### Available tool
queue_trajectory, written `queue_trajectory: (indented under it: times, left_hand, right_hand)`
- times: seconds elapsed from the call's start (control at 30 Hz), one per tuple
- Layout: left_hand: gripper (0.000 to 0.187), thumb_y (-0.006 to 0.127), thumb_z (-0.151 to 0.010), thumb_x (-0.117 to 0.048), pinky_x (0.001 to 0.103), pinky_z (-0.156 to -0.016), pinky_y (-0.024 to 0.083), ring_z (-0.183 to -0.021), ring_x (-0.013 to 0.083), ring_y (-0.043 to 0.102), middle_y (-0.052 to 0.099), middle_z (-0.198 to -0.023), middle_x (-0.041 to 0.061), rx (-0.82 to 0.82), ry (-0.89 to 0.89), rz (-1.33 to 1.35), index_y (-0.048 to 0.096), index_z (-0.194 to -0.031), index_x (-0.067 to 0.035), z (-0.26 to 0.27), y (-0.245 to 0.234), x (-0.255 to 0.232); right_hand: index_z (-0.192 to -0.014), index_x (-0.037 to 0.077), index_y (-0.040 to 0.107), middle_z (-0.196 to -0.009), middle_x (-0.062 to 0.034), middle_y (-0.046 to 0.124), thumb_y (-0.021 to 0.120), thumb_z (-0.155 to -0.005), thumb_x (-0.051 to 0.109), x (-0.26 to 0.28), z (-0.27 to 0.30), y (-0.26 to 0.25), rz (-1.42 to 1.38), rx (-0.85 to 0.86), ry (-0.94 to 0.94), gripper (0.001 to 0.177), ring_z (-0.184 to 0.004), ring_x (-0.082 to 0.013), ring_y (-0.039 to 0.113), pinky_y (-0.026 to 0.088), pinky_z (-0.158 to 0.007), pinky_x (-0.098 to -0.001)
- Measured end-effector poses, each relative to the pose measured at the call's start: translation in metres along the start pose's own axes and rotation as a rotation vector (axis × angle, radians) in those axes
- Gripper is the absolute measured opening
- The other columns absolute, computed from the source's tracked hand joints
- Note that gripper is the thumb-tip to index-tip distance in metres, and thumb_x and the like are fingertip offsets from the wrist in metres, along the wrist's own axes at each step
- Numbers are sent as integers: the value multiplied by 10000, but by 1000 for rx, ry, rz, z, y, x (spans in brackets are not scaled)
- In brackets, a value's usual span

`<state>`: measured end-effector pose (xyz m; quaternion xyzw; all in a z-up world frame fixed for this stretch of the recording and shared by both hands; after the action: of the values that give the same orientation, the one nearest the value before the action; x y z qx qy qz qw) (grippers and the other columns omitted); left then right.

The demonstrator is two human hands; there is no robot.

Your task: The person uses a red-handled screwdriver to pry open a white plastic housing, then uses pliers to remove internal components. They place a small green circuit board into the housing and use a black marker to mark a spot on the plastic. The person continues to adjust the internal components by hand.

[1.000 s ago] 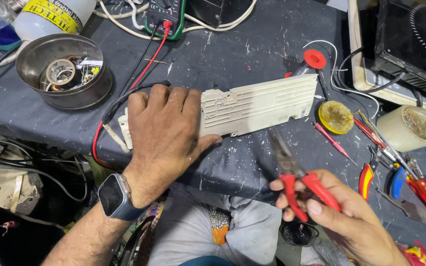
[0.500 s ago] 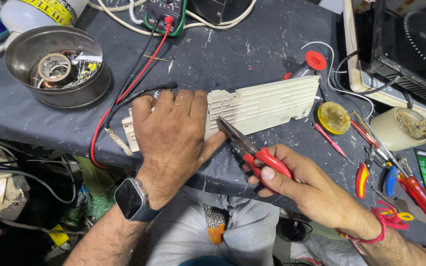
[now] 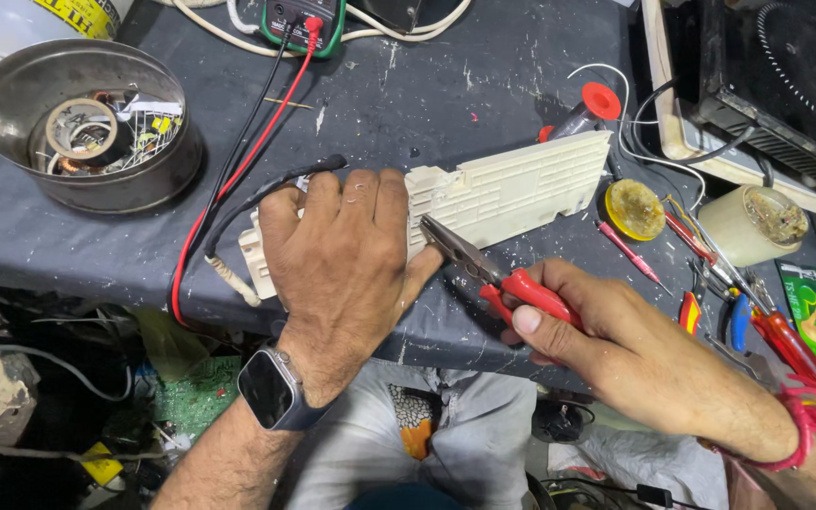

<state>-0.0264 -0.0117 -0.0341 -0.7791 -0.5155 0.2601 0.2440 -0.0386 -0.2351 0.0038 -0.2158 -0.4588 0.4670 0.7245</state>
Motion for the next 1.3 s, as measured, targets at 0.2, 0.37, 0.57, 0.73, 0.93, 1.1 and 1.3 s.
queue_trajectory:
  times: [0.2,0.37,0.57,0.73,0.93,1.1,1.3]
  left_hand:
    - [621,894,-655,-503,450,-795,378,-864,259,535,587,-887,54,87,-40,-35,693,-1028,-48,-7,2,2]
    - [637,873,-693,-501,444,-854,405,-915,242,549,587,-916,60,13,-49,-137,695,-1081,-28,-8,-3,0]
    - [626,866,-710,-490,439,-836,401,-889,232,542,585,-911,46,15,-41,-155,707,-1104,-31,-10,-3,-3]
    - [628,859,-681,-511,427,-821,395,-853,230,542,587,-869,42,19,-43,-192,710,-1073,-43,-4,-1,-3]
    - [509,890,-756,-421,424,-832,371,-854,230,540,588,-860,39,31,-75,-219,701,-1063,-62,-4,4,-3]
    - [582,900,-729,-468,425,-836,362,-860,235,535,607,-887,54,17,-79,-187,704,-1076,-42,-3,4,-3]
    - [568,911,-712,-462,435,-823,361,-865,254,538,600,-871,60,30,-85,-144,697,-1036,-47,-6,1,-3]
  right_hand:
    - [-1003,25,603,-566,-164,594,626,-970,408,62,8,5,345,-220,-286,386,-551,-305,599,442,-524,-464]
    - [-1005,54,642,-543,-146,625,614,-914,307,70,0,-3,253,-173,-308,270,-542,-338,635,457,-493,-470]
    - [-982,55,634,-542,-166,615,663,-883,278,84,5,-21,500,-96,-283,245,-551,-366,650,465,-548,-478]
    - [-1005,89,653,-584,-137,670,647,-826,196,122,7,-28,852,-97,-217,209,-578,-314,707,530,-575,-458]
    - [-1055,15,590,-734,-153,668,644,-876,219,92,3,-12,929,-210,-256,277,-663,-357,704,535,-557,-492]
    - [-1106,16,564,-713,-196,688,655,-867,187,80,-6,-12,909,-89,-86,307,-726,-383,717,554,-624,-486]
    - [-1015,14,647,-738,-206,705,632,-953,259,117,1,-21,765,-45,-72,253,-749,-348,741,551,-707,-493]
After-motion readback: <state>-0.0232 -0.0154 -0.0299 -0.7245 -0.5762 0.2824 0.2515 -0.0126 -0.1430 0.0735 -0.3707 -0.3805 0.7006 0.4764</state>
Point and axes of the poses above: each hand's wrist, its own z-axis away from the middle knuckle, its own y-axis out of the palm, x = y × z, the point moved 3 cm from there along -z, towards the middle knuckle
